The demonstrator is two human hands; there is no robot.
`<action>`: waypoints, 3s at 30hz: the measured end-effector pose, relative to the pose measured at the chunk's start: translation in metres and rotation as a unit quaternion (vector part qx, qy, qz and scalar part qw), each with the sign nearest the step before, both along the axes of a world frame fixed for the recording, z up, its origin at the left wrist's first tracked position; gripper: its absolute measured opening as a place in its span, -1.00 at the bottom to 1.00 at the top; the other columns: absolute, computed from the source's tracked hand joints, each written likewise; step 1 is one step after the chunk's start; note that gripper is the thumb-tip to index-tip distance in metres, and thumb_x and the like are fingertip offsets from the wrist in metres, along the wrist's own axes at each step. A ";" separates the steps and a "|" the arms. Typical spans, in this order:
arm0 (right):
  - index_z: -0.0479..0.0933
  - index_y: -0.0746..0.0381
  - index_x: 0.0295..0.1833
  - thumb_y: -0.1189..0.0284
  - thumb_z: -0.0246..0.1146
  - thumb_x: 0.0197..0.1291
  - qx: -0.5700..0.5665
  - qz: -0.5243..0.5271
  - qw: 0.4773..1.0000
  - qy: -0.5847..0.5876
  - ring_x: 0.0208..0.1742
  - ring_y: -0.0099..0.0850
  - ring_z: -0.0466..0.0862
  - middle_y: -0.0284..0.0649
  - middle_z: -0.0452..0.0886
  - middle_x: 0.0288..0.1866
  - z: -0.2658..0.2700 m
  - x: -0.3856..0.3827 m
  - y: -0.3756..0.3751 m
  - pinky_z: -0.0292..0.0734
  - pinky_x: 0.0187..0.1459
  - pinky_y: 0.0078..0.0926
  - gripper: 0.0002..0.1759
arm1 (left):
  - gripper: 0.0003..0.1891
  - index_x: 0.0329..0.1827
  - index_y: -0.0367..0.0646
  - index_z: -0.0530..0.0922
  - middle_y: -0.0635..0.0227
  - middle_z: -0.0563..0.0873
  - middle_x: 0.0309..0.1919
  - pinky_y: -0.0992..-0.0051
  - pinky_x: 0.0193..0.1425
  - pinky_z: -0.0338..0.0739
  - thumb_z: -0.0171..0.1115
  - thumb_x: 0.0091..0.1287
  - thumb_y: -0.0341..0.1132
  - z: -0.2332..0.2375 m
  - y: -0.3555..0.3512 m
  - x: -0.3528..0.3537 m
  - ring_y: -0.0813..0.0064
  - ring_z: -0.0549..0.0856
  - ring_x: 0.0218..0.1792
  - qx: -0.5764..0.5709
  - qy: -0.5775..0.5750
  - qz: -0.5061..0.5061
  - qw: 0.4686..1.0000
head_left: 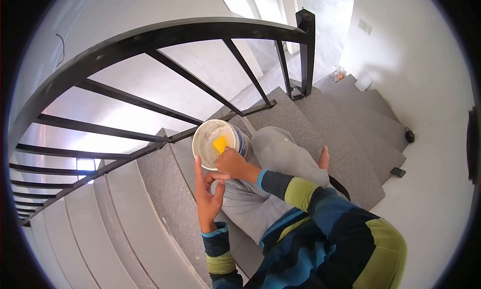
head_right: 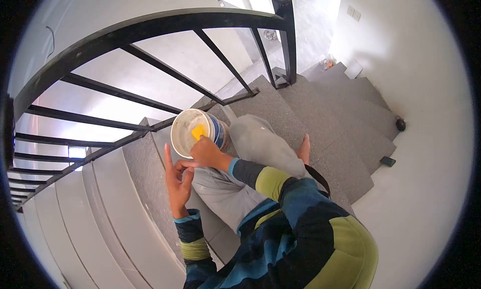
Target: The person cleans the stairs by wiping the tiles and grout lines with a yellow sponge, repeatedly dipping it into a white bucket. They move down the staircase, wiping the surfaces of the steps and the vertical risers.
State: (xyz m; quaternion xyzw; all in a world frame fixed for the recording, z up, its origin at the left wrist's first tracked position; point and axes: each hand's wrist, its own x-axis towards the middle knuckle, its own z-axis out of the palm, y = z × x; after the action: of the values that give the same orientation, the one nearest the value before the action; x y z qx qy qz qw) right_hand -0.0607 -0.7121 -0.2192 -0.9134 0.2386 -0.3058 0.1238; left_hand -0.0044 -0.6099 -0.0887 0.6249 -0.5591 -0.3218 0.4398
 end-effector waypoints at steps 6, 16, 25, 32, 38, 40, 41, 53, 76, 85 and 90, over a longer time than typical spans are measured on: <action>0.54 0.10 -0.60 0.17 0.18 0.00 0.089 0.111 0.989 -0.037 -0.52 -0.27 0.56 -0.27 0.55 -0.63 0.010 -0.011 -0.006 0.36 -0.26 -0.30 -0.71 | -0.16 0.49 -0.20 -0.20 0.30 0.67 -0.31 0.49 0.06 0.44 0.12 0.22 -0.52 -0.007 -0.021 -0.016 0.50 0.64 -0.21 0.032 -0.008 -0.040 0.999; 0.54 0.11 -0.58 0.12 0.19 0.03 0.069 0.096 0.988 -0.095 -0.39 -0.30 0.58 -0.27 0.58 -0.51 -0.009 -0.005 0.000 0.36 -0.19 -0.26 -0.67 | -0.13 0.49 -0.21 -0.27 0.31 0.67 -0.27 0.49 0.06 0.45 0.11 0.23 -0.54 -0.052 -0.036 -0.017 0.48 0.63 -0.15 0.044 -0.090 -0.068 0.993; 0.54 0.11 -0.58 0.11 0.19 0.04 0.061 0.117 0.987 -0.092 -0.38 -0.30 0.58 -0.26 0.58 -0.49 -0.010 -0.008 0.004 0.36 -0.18 -0.26 -0.67 | -0.14 0.47 -0.26 -0.13 0.36 0.70 -0.37 0.42 0.36 0.06 0.19 0.17 -0.47 -0.062 -0.043 -0.024 0.45 0.63 -0.13 0.040 -0.280 -0.012 0.959; 0.54 0.12 -0.57 0.11 0.20 0.04 0.057 0.120 0.986 -0.097 -0.37 -0.30 0.58 -0.25 0.58 -0.48 -0.015 -0.011 0.002 0.37 -0.18 -0.25 -0.67 | -0.15 0.47 -0.26 -0.09 0.35 0.70 -0.39 0.44 0.30 0.13 0.18 0.14 -0.50 -0.063 -0.051 -0.022 0.49 0.66 -0.26 0.082 -0.154 -0.006 0.985; 0.54 0.12 -0.56 0.11 0.20 0.04 0.054 0.122 0.986 -0.098 -0.36 -0.30 0.58 -0.25 0.58 -0.48 -0.018 -0.014 0.001 0.37 -0.18 -0.25 -0.67 | -0.17 0.47 -0.24 -0.06 0.38 0.70 -0.42 0.55 0.18 0.22 0.17 0.13 -0.51 -0.074 -0.049 -0.017 0.56 0.66 -0.32 0.088 -0.186 0.004 0.979; 0.54 0.12 -0.56 0.11 0.20 0.04 0.054 0.123 0.986 -0.099 -0.36 -0.30 0.58 -0.25 0.58 -0.47 -0.019 -0.014 0.002 0.37 -0.17 -0.25 -0.67 | -0.17 0.47 -0.22 -0.05 0.38 0.70 -0.43 0.54 0.20 0.20 0.17 0.14 -0.50 -0.072 -0.050 -0.018 0.56 0.66 -0.33 0.062 -0.264 -0.005 0.962; 0.54 0.12 -0.56 0.11 0.20 0.04 0.053 0.123 0.986 -0.098 -0.36 -0.30 0.58 -0.25 0.58 -0.47 -0.020 -0.014 0.002 0.37 -0.17 -0.25 -0.67 | -0.18 0.47 -0.22 -0.04 0.38 0.70 -0.43 0.54 0.21 0.18 0.17 0.14 -0.49 -0.069 -0.050 -0.020 0.55 0.65 -0.33 0.068 -0.230 -0.001 0.971; 0.54 0.12 -0.55 0.10 0.20 0.04 0.040 0.124 0.986 -0.102 -0.35 -0.29 0.58 -0.24 0.58 -0.45 -0.022 -0.013 0.004 0.37 -0.17 -0.25 -0.67 | -0.21 0.47 -0.19 0.00 0.41 0.70 -0.42 0.46 0.28 0.06 0.17 0.17 -0.43 -0.076 -0.048 -0.015 0.58 0.64 -0.28 0.066 -0.230 -0.017 0.971; 0.55 0.13 -0.53 0.09 0.21 0.05 0.030 0.122 0.987 -0.104 -0.32 -0.29 0.58 -0.23 0.58 -0.42 -0.028 -0.018 0.006 0.37 -0.15 -0.25 -0.66 | -0.29 0.44 -0.17 0.11 0.40 0.69 -0.40 0.37 0.29 0.05 0.15 0.20 -0.43 -0.078 -0.046 -0.018 0.57 0.63 -0.33 0.024 -0.194 -0.010 0.981; 0.58 0.20 -0.33 0.09 0.24 0.06 0.122 0.111 0.986 -0.023 -0.15 -0.20 0.57 -0.13 0.57 -0.24 0.011 -0.004 -0.009 0.43 -0.06 -0.24 -0.64 | -0.62 0.17 -0.24 0.44 0.32 0.67 -0.19 0.56 0.00 0.47 0.08 0.27 -0.54 -0.079 0.016 -0.030 0.54 0.60 -0.15 -0.006 0.237 0.109 0.965; 0.56 0.22 -0.11 0.15 0.34 -0.05 0.125 0.012 0.992 0.009 -0.03 -0.14 0.56 -0.10 0.58 -0.17 0.028 0.018 -0.034 0.43 0.07 -0.20 -0.56 | -0.60 0.12 -0.19 0.47 0.19 0.60 -0.06 0.41 0.16 0.39 0.17 0.17 -0.51 -0.109 0.087 -0.039 0.30 0.54 0.02 -0.006 -0.003 0.208 0.978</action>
State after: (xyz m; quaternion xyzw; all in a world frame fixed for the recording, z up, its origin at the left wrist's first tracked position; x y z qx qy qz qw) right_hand -0.0426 -0.7463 -0.1912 -0.8960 0.2649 -0.2642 0.2390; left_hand -0.0439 -0.5233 -0.1974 0.7262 -0.4197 -0.2180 0.4989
